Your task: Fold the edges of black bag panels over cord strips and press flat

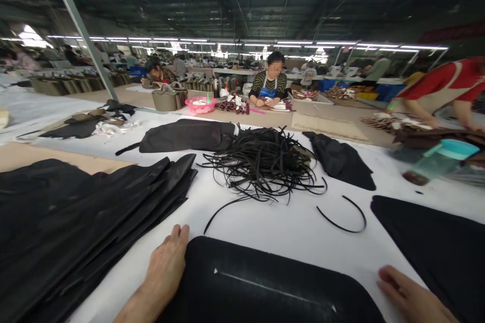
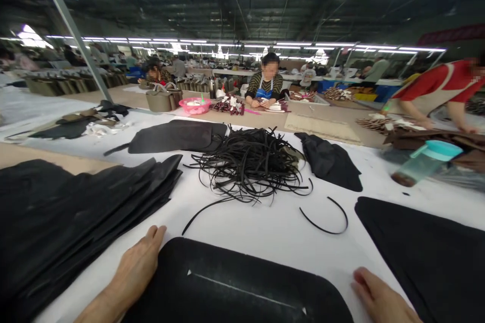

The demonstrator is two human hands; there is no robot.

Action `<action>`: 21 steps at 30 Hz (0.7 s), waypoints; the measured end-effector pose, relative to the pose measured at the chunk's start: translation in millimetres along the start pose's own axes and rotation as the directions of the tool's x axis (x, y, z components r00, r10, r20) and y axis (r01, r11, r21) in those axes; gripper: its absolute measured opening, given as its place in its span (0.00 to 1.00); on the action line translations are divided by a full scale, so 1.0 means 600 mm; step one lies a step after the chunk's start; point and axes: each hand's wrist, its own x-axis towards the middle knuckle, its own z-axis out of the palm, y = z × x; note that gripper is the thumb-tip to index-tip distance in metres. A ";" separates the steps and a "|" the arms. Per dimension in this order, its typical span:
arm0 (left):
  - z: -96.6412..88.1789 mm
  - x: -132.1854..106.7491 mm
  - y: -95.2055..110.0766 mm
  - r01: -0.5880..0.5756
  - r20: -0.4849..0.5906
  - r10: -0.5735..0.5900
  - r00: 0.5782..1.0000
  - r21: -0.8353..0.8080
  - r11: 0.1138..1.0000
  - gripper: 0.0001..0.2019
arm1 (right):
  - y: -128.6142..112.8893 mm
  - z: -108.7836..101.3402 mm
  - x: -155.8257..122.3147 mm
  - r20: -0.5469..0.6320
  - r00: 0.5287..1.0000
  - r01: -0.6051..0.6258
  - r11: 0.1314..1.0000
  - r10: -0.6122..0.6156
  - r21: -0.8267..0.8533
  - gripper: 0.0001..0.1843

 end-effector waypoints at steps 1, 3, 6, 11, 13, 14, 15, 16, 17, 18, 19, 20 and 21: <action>-0.009 0.010 0.003 -0.007 0.007 0.007 1.000 -0.016 1.000 0.21 | -0.019 -0.007 0.000 -0.054 0.998 0.021 0.997 -0.025 -0.073 0.17; -0.025 0.034 0.017 -0.051 0.018 0.052 0.998 -0.071 0.996 0.17 | -0.068 -0.009 0.000 -0.049 0.986 0.147 0.969 -0.160 -0.196 0.18; -0.037 0.078 0.054 -0.139 0.041 0.148 0.988 -0.172 0.975 0.10 | -0.137 0.009 0.013 -0.010 0.924 0.353 0.862 -0.383 -0.364 0.17; -0.021 0.136 0.097 -0.116 0.061 0.141 0.988 -0.309 0.944 0.07 | -0.180 0.046 0.053 0.032 0.875 0.398 0.679 -0.484 -0.616 0.12; -0.017 0.144 0.094 -0.095 0.060 0.130 0.990 -0.403 0.910 0.08 | -0.182 0.053 0.061 0.046 0.880 0.391 0.668 -0.472 -0.633 0.12; -0.017 0.144 0.089 -0.082 0.064 0.125 0.990 -0.460 0.884 0.08 | -0.183 0.055 0.063 0.051 0.880 0.393 0.666 -0.471 -0.634 0.12; -0.018 0.141 0.082 -0.065 0.074 0.121 0.990 -0.523 0.850 0.08 | -0.183 0.056 0.063 0.052 0.881 0.392 0.663 -0.470 -0.638 0.13; -0.021 0.136 0.073 -0.041 0.092 0.118 0.989 -0.590 0.806 0.08 | -0.183 0.057 0.062 0.052 0.882 0.389 0.662 -0.469 -0.641 0.13; -0.025 0.129 0.064 -0.010 0.120 0.119 0.986 -0.660 0.751 0.07 | -0.184 0.059 0.061 0.048 0.883 0.384 0.662 -0.466 -0.644 0.13; -0.028 0.121 0.054 0.028 0.155 0.124 0.980 -0.727 0.686 0.06 | -0.186 0.060 0.059 0.043 0.886 0.378 0.664 -0.462 -0.646 0.13; -0.032 0.111 0.045 0.072 0.192 0.132 0.972 -0.786 0.613 0.06 | -0.188 0.061 0.056 0.040 0.888 0.373 0.666 -0.459 -0.647 0.13; -0.035 0.100 0.036 0.116 0.226 0.143 0.964 -0.835 0.538 0.06 | -0.191 0.062 0.055 0.038 0.888 0.371 0.667 -0.457 -0.646 0.14; -0.037 0.087 0.029 0.156 0.254 0.153 0.955 -0.870 0.467 0.07 | -0.196 0.063 0.054 0.040 0.886 0.376 0.666 -0.461 -0.644 0.15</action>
